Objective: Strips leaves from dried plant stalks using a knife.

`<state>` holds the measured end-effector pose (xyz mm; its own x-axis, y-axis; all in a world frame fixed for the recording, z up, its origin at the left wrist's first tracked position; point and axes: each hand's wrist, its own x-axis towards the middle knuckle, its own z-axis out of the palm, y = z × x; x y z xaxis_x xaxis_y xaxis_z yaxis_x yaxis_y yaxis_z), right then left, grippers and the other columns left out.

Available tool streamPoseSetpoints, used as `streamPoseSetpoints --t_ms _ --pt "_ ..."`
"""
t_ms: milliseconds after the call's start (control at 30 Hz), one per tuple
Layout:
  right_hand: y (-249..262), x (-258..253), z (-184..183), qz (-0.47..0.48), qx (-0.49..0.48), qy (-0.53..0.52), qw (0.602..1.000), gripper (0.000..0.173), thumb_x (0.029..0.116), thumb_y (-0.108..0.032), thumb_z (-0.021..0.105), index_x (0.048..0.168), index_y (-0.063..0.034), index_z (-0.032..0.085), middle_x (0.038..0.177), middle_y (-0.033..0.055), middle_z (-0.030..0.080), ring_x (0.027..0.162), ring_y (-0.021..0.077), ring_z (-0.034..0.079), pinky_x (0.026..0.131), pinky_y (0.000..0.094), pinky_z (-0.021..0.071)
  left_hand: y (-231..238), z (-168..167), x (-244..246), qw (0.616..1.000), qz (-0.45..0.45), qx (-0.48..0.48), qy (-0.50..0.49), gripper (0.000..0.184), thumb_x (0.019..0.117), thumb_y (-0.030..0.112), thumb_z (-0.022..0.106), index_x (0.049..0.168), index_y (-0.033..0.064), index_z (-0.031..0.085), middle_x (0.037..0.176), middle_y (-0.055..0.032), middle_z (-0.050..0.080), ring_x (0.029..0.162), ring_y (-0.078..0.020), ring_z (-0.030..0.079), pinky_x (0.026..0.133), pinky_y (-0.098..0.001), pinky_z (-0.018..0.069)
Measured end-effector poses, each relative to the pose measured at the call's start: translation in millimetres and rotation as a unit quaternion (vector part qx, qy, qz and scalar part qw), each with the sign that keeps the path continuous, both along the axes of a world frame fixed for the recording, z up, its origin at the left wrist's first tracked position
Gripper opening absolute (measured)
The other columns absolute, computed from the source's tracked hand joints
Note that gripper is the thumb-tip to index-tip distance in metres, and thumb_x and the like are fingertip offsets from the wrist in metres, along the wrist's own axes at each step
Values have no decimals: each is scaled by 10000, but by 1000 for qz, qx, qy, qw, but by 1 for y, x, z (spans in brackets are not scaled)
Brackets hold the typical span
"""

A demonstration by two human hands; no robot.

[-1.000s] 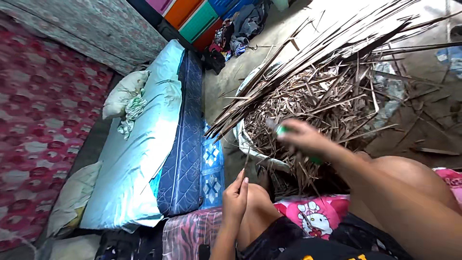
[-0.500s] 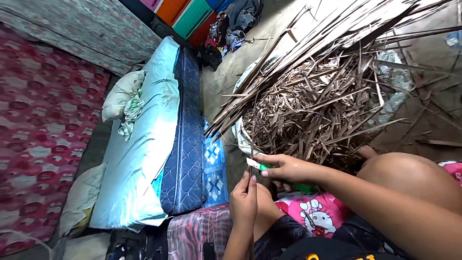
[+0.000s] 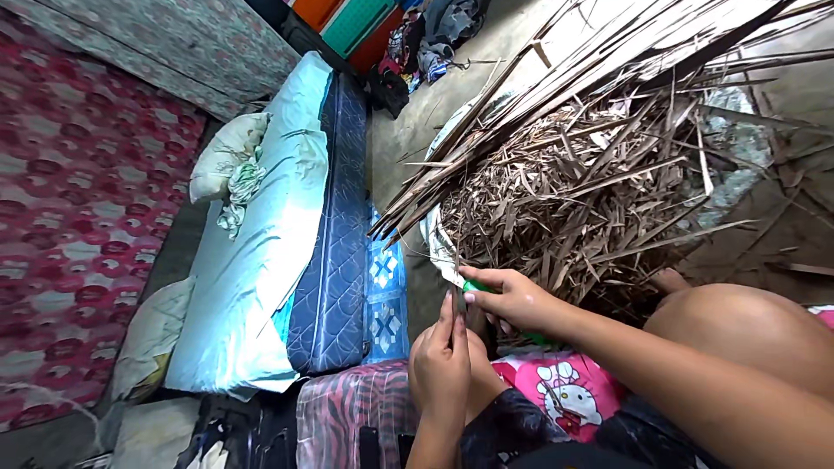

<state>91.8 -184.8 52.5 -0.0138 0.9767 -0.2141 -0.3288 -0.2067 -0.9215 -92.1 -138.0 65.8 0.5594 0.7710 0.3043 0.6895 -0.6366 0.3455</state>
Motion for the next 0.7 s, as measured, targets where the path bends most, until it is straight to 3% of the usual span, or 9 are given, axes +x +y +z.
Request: streamPoseSetpoints --t_ms 133,267,400,567,633,700 --pt "-1 2 1 -10 5 -10 1000 545 1076 -247 574 1590 -162 414 981 60 657 556 47 530 498 206 461 -4 5 0 1000 1 -16 0 378 1005 244 569 1315 74 704 996 -64 782 849 -123 725 814 -346 567" --pt "-3 1 1 -24 21 -28 999 529 1081 -254 560 1585 -162 424 1048 73 662 592 51 543 524 210 471 -7 9 0 1000 -8 -16 -7 376 1008 235 573 1314 58 701 985 -73 778 801 -95 707 775 -286 563" --pt "-3 9 4 -46 18 -28 998 522 1085 -262 552 1583 -167 428 1047 74 656 606 57 560 528 214 480 -14 9 -7 999 -23 -20 -17 374 1008 222 579 1301 23 700 1063 -102 775 902 -125 727 862 -293 560" --pt "-2 30 6 -127 -4 -24 992 496 1085 -244 557 1565 -166 460 848 58 629 565 72 536 517 221 461 -24 5 -19 998 -37 -36 -27 361 1006 225 592 1291 37 710 1109 -90 767 988 -105 712 914 -263 539" --pt "-3 46 2 -189 1 -37 981 492 1086 -239 552 1565 -181 455 857 60 627 577 84 542 526 240 479 -29 4 -25 998 -43 -44 -29 356 1002 225 600 1285 41 715 1110 -82 769 959 -56 714 873 -213 546" --pt "-2 64 -6 -287 11 -50 957 498 1087 -251 548 1570 -179 450 850 58 631 583 103 548 521 270 487 -30 2 -30 997 -45 -54 -39 350 1003 225 603 1270 31 718 1004 -60 776 763 24 669 715 -150 536"
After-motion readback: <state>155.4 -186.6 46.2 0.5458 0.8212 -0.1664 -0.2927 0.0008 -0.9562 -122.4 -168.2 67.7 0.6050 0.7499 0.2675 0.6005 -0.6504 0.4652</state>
